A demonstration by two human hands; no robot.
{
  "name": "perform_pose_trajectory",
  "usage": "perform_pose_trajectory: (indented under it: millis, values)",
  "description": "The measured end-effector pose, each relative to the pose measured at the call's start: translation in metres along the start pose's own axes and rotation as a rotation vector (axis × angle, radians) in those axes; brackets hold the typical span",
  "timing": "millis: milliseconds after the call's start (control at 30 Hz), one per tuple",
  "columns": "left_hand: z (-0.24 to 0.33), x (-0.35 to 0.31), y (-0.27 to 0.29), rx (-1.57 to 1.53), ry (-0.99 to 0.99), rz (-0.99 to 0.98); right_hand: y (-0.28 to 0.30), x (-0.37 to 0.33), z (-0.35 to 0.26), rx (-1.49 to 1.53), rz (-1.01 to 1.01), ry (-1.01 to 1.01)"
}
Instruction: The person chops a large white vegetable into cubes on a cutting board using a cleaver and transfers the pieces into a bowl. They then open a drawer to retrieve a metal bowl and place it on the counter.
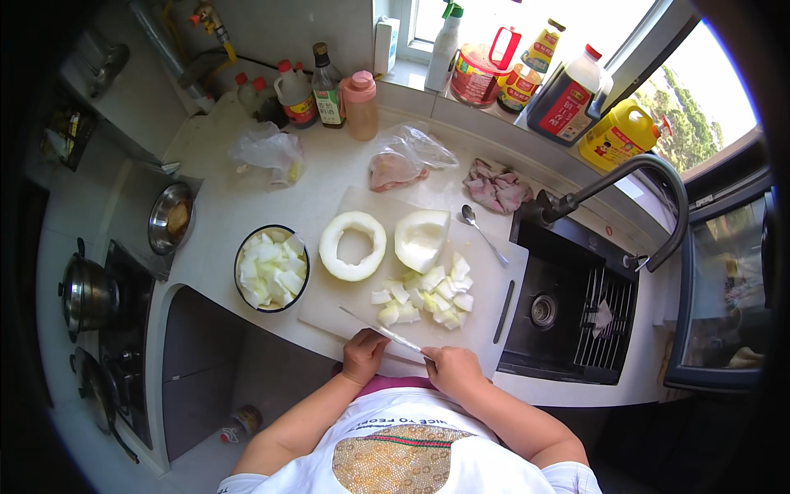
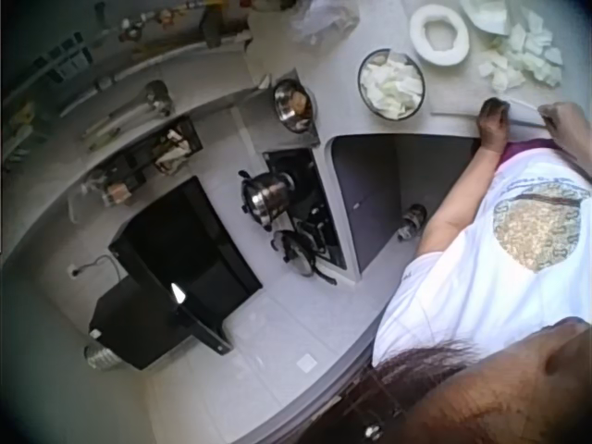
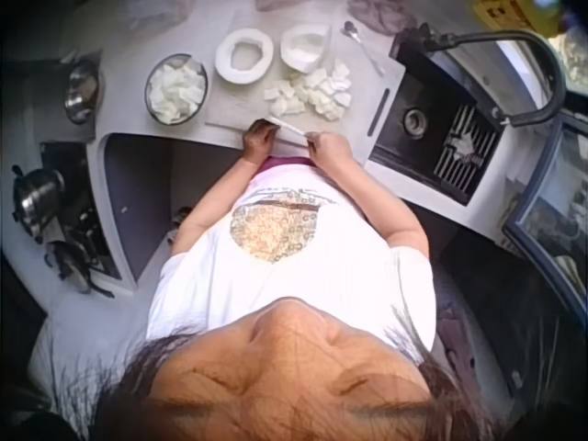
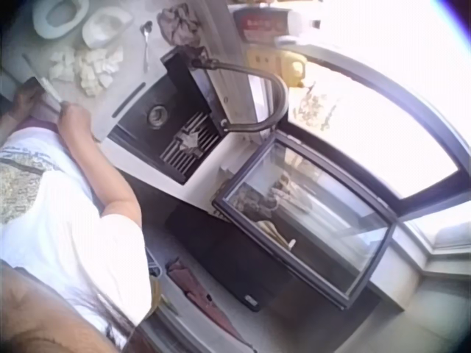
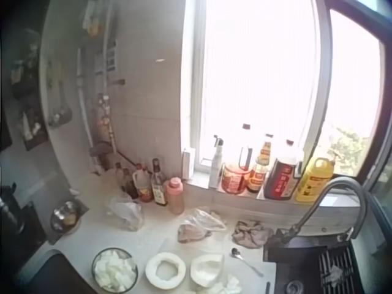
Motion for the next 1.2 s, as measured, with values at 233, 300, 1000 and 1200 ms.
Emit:
perform_pose_trajectory:
  millis: [233,300,1000,1200]
  values:
    - [-0.001,-0.004,0.000,-0.005,-0.019,0.017,-0.006,0.000,0.004,-0.051,-0.046,-0.026]
    - [-0.002,-0.005,-0.002,-0.022,-0.019,0.030,-0.008,0.008,-0.001,-0.064,-0.072,-0.041]
    - [-0.008,-0.012,-0.002,-0.046,0.050,0.025,-0.006,-0.001,-0.001,-0.028,-0.024,-0.003]
    - [-0.005,-0.009,0.000,-0.052,0.030,0.038,-0.017,0.019,-0.010,-0.049,-0.027,-0.002]
Point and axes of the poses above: each hand's wrist, its own x-axis towards the middle knuckle, its own y-axis out of the back of the hand, z = x × y, the point moved 7 cm from there along x, towards the middle knuckle, and after that the axes turned 11 degrees about -y, right-handed, at the moved point
